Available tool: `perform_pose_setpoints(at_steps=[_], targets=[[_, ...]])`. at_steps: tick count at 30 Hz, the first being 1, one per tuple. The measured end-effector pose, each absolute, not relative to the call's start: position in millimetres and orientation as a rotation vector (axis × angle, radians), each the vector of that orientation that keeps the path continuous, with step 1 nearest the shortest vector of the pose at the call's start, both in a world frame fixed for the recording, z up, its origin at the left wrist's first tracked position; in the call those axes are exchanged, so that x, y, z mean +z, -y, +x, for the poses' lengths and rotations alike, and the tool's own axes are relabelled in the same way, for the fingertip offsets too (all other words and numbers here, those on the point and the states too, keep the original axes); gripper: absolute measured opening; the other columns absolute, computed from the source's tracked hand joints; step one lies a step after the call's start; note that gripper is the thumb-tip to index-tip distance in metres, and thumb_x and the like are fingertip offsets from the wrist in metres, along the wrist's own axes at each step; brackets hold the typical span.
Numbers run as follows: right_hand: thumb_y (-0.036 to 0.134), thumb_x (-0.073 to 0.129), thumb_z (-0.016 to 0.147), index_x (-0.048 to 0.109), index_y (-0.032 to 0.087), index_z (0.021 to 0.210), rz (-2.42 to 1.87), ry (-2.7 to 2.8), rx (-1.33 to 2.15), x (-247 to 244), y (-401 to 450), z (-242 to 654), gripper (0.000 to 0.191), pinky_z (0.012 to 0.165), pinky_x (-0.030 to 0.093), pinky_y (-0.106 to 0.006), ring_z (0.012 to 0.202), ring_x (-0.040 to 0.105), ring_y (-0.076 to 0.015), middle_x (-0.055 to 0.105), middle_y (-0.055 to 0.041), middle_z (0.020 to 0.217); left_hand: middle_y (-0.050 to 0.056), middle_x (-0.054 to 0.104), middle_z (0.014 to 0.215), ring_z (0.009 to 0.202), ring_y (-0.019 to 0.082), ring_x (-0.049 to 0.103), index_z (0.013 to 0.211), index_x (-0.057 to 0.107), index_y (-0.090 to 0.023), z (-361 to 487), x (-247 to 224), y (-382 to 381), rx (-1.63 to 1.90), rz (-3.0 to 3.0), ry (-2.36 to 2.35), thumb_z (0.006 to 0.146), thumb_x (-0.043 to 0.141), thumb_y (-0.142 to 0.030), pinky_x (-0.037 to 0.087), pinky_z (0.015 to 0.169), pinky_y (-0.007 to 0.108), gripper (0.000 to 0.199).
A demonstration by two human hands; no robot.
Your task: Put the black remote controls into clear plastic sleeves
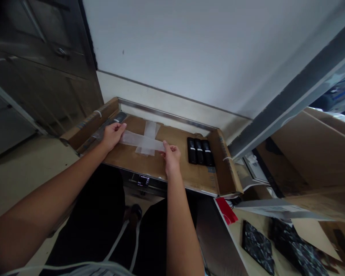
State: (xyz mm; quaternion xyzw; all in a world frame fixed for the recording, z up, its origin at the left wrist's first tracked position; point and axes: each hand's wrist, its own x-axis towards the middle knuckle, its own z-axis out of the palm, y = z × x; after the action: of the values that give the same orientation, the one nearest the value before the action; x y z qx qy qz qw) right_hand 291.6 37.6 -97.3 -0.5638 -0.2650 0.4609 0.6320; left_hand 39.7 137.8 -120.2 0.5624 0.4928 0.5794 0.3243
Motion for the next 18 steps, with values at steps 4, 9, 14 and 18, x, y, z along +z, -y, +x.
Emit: perform_pose_setpoints(at_steps=[4,9,14,18], targets=[[0.042,0.085,0.068,0.058,0.023,0.084,-1.228,0.531,1.185,-95,-41,292,0.036,0.05,0.049,-0.018,0.064,0.063,-0.0112,0.066,0.0025,0.075,-0.004,0.049,0.049,0.045,0.01,0.04,0.062,0.056,-0.019,38,-121,-138,1.52,1.504,-1.288,0.088,0.063,-0.044,0.029,0.045,0.024,0.037],[0.04,0.086,0.064,0.064,0.021,0.078,-1.287,0.628,1.263,-96,-41,293,0.032,0.051,0.049,-0.02,0.066,0.062,-0.0129,0.068,0.0005,0.074,-0.004,0.049,0.049,0.044,0.009,0.04,0.062,0.055,-0.019,38,-122,-140,1.528,1.514,-1.27,0.087,0.064,-0.047,0.028,0.044,0.023,0.039],[0.044,0.072,0.072,0.063,0.022,0.083,-1.37,0.772,0.892,-108,-51,288,0.026,0.049,0.044,-0.025,0.057,0.053,-0.0133,0.06,0.0044,0.067,-0.004,0.049,0.048,0.042,0.01,0.04,0.064,0.056,-0.019,40,-125,-142,1.508,1.48,-1.279,0.086,0.065,-0.046,0.027,0.042,0.023,0.036],[0.047,0.06,0.083,0.061,0.02,0.088,-1.41,0.954,0.537,-115,-54,290,0.027,0.061,0.046,-0.029,0.063,0.055,-0.0151,0.063,0.0008,0.073,-0.004,0.05,0.051,0.044,0.009,0.042,0.065,0.058,-0.018,40,-126,-144,1.536,1.474,-1.317,0.084,0.069,-0.042,0.029,0.043,0.022,0.032]])
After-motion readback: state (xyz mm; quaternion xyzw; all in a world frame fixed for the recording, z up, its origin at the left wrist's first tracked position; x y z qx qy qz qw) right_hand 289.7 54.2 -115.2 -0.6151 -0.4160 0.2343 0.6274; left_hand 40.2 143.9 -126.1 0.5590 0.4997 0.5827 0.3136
